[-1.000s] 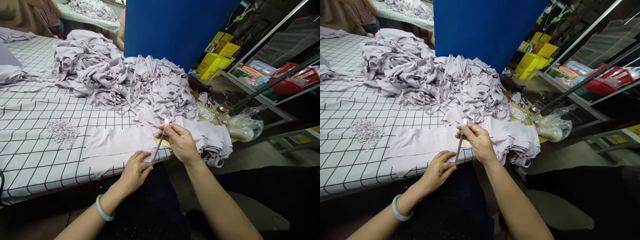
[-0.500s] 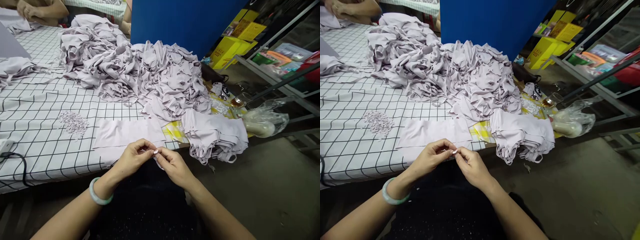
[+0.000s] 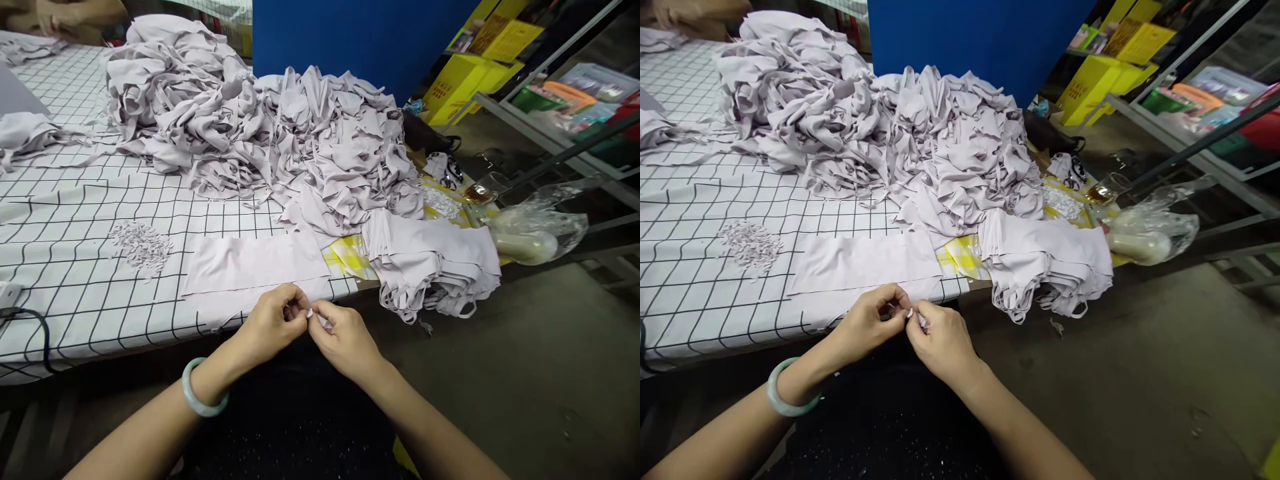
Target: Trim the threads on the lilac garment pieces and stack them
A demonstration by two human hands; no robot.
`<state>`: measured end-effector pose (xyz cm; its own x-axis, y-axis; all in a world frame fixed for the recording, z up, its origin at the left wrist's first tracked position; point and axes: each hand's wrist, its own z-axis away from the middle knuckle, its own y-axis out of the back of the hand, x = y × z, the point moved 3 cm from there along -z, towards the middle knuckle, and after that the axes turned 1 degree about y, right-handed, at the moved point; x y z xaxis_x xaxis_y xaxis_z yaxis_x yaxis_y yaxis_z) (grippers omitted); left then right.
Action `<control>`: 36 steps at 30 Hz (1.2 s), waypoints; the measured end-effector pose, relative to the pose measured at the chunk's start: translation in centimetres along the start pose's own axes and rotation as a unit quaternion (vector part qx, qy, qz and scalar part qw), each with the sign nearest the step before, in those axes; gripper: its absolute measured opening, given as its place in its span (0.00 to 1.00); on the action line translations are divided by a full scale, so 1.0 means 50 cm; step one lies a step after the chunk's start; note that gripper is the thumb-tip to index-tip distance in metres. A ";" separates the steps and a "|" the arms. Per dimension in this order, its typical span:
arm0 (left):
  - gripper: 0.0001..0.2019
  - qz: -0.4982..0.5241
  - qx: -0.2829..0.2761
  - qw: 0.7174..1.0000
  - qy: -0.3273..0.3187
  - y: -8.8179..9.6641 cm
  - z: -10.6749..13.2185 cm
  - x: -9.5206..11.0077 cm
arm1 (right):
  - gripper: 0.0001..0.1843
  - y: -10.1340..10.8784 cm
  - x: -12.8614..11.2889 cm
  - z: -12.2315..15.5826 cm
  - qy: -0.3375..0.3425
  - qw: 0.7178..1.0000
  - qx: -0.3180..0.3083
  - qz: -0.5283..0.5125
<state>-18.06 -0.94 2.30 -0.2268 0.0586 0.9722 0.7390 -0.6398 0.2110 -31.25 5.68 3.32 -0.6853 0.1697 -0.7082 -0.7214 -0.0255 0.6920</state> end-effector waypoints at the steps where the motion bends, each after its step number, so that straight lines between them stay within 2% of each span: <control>1: 0.02 0.002 -0.003 1.000 0.004 -0.002 0.001 -0.001 | 0.12 0.000 0.001 0.002 0.002 1.000 0.004 0.014; 7: 0.03 0.027 -0.028 0.999 0.026 -0.015 0.006 -0.008 | 0.12 -0.006 0.009 0.011 0.034 0.996 0.019 0.080; 11: 0.03 -0.014 -0.030 0.999 0.016 -0.020 0.011 -0.010 | 0.12 -0.013 0.017 0.014 0.035 0.995 0.025 0.085; 15: 0.01 -0.004 -0.045 0.999 0.018 -0.018 0.012 -0.010 | 0.10 -0.016 0.022 0.019 0.024 0.995 0.019 0.096; 20: 0.02 -0.036 -0.038 0.998 0.035 -0.004 0.009 -0.008 | 0.13 -0.010 0.026 0.029 0.004 0.998 -0.059 -0.007; 22: 0.02 -0.067 -0.059 0.996 0.017 -0.002 0.009 0.002 | 0.10 -0.007 0.025 0.031 0.021 0.994 -0.083 -0.075; 25: 0.04 -0.093 -0.087 0.992 -0.016 0.005 0.003 0.020 | 0.12 -0.006 0.028 0.026 0.040 0.980 -0.087 -0.173; 27: 0.03 -0.106 -0.077 0.990 -0.042 0.021 -0.010 0.020 | 0.15 -0.009 0.036 0.015 0.007 0.974 -0.076 -0.213; 29: 0.04 -0.155 -0.032 0.983 -0.091 0.045 -0.029 0.007 | 0.17 -0.017 0.044 -0.001 -0.057 0.961 -0.071 -0.260; 32: 0.10 -0.268 0.027 0.949 -0.166 0.071 -0.058 -0.035 | 0.18 -0.035 0.045 -0.028 -0.149 0.922 -0.075 -0.349; 36: 0.11 -0.340 0.037 0.919 -0.197 0.073 -0.084 -0.090 | 0.17 -0.057 0.029 -0.057 -0.223 0.870 -0.086 -0.432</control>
<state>-17.01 -6.75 -1.72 -0.4155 0.7078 0.5713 0.5552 -0.3001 0.7757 -30.47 3.17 -0.08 0.1986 0.5634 -0.8019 -0.9785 0.1608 -0.1294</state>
